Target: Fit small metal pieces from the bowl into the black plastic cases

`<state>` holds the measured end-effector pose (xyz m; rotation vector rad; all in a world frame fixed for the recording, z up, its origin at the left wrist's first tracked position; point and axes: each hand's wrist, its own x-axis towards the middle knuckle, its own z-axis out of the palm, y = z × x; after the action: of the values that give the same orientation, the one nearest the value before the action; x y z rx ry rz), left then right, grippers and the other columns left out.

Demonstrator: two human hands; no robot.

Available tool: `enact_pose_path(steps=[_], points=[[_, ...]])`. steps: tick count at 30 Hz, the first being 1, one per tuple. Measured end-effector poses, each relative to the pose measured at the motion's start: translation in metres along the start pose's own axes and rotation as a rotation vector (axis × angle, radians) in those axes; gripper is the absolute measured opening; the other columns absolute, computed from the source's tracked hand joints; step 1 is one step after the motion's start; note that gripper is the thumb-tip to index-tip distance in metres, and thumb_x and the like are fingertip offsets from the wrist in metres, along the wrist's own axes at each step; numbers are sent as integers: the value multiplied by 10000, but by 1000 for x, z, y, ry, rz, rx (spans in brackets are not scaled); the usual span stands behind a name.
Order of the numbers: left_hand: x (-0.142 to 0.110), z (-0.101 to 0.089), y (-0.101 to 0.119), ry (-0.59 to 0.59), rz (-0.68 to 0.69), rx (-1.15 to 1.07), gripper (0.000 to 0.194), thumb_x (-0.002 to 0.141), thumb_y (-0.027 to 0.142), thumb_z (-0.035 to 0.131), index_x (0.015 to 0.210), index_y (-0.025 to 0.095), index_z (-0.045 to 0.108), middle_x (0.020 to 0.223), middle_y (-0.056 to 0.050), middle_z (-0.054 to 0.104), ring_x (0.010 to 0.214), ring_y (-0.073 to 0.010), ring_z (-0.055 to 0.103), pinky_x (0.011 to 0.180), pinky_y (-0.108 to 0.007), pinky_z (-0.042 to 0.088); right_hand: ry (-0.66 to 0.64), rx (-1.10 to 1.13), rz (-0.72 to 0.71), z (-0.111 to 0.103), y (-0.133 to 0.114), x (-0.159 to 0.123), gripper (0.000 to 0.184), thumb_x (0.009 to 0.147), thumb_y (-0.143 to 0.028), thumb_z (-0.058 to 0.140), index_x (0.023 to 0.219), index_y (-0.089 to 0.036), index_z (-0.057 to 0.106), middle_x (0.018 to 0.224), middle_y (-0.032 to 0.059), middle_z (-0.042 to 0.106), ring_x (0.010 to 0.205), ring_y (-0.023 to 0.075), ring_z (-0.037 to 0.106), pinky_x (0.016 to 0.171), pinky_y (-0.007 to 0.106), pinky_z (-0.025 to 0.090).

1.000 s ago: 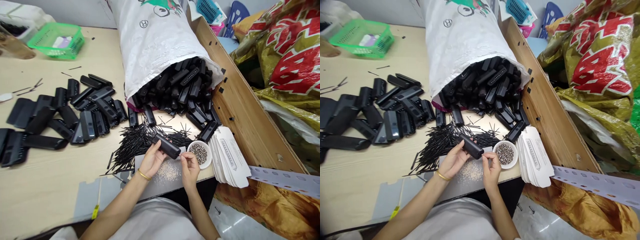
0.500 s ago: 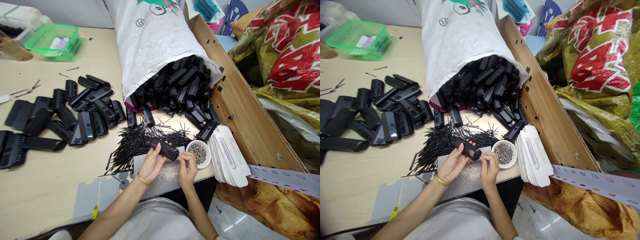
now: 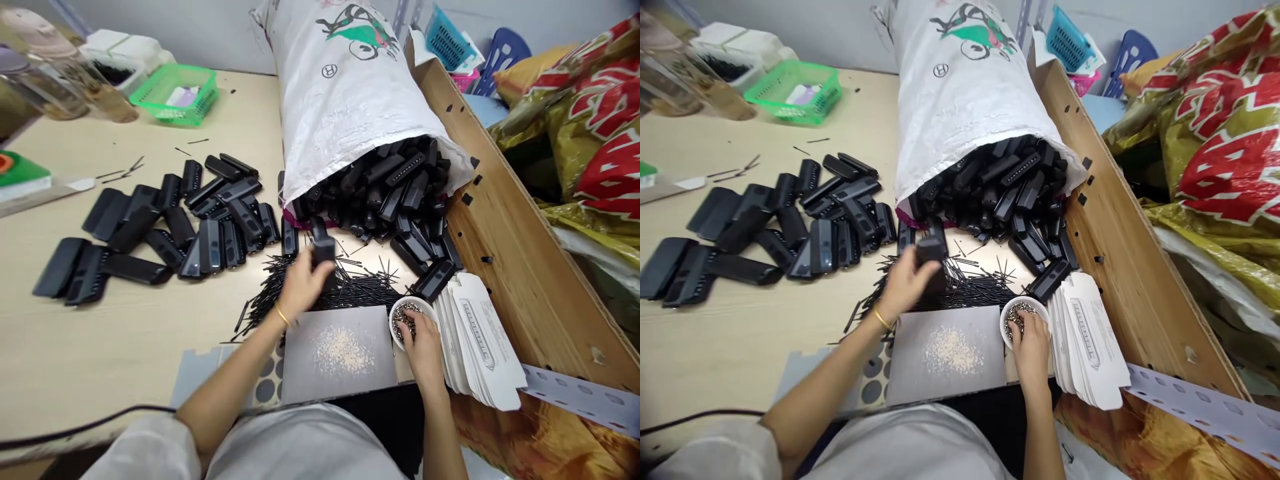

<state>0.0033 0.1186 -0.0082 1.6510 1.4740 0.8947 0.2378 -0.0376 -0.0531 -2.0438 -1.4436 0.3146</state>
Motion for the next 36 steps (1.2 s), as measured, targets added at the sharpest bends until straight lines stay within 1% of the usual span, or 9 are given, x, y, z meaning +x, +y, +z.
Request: enact_pose_path(steps=[2, 5, 8, 13, 19, 22, 25, 30, 36], points=[[45, -35, -10, 236, -95, 170, 420, 788, 345, 598, 1128, 111, 521, 1030, -160, 636, 933, -287, 614, 854, -439, 473, -7, -73, -15, 6, 8, 1, 291, 903, -383, 434, 915, -177, 638, 927, 101, 653, 870, 250, 532, 770, 378, 392], [83, -65, -21, 399, -34, 390, 553, 749, 337, 639, 1218, 89, 484, 1247, -233, 509, 1206, -368, 447, 1031, -507, 315, 36, -103, -44, 12, 12, 0, 276, 912, -344, 416, 787, -186, 606, 809, 77, 631, 787, 230, 509, 711, 348, 357], [85, -40, -22, 292, 55, 472, 461, 758, 460, 612, 1056, 110, 584, 1199, -240, 501, 1236, -411, 364, 1052, -543, 242, 62, -117, -71, 13, 11, 0, 238, 904, -303, 436, 765, -191, 593, 785, 63, 614, 764, 219, 492, 695, 335, 335], [75, 29, -14, -11, -119, 548, 477, 718, 550, 603, 856, 93, 589, 1056, -289, 540, 1139, -490, 399, 943, -623, 284, 36, -139, -80, 9, 7, 2, 180, 885, -241, 460, 825, -193, 624, 865, 63, 600, 836, 218, 494, 728, 334, 345], [64, 3, -12, 49, -75, 588, 369, 725, 273, 605, 1038, 79, 604, 1049, -230, 601, 1079, -402, 504, 961, -544, 340, 9, -100, -58, 7, 3, 2, 115, 868, -192, 503, 831, -189, 612, 906, 57, 593, 865, 214, 498, 756, 338, 357], [40, -14, -5, 105, 17, 364, 315, 728, 266, 627, 1021, 150, 643, 1049, -143, 617, 1085, -320, 520, 1021, -466, 336, -24, -75, -41, 5, 1, 5, 105, 853, -199, 529, 828, -196, 631, 916, 60, 598, 883, 224, 501, 764, 349, 363], [7, -10, 7, 97, -17, -132, 332, 674, 330, 726, 967, 187, 661, 1077, -86, 618, 1090, -260, 537, 1037, -394, 361, -19, 59, -15, 0, -1, 6, 129, 846, -235, 542, 767, -192, 635, 883, 62, 601, 882, 221, 519, 789, 361, 389], [-41, 22, 32, -168, -572, -1097, 311, 782, 354, 676, 1018, 177, 581, 1053, -112, 667, 1011, -252, 633, 940, -444, 477, 31, 559, 264, -10, -8, -1, 192, 830, -361, 595, 821, -178, 653, 815, 41, 647, 754, 168, 574, 704, 308, 454], [-63, 45, 43, -176, -896, -1303, 141, 906, 193, 510, 1034, 141, 537, 1037, -142, 686, 990, -235, 672, 937, -445, 512, 51, 1118, 517, -2, -24, -6, 286, 714, -416, 718, 832, -167, 642, 657, 3, 610, 567, 101, 519, 604, 271, 465]])
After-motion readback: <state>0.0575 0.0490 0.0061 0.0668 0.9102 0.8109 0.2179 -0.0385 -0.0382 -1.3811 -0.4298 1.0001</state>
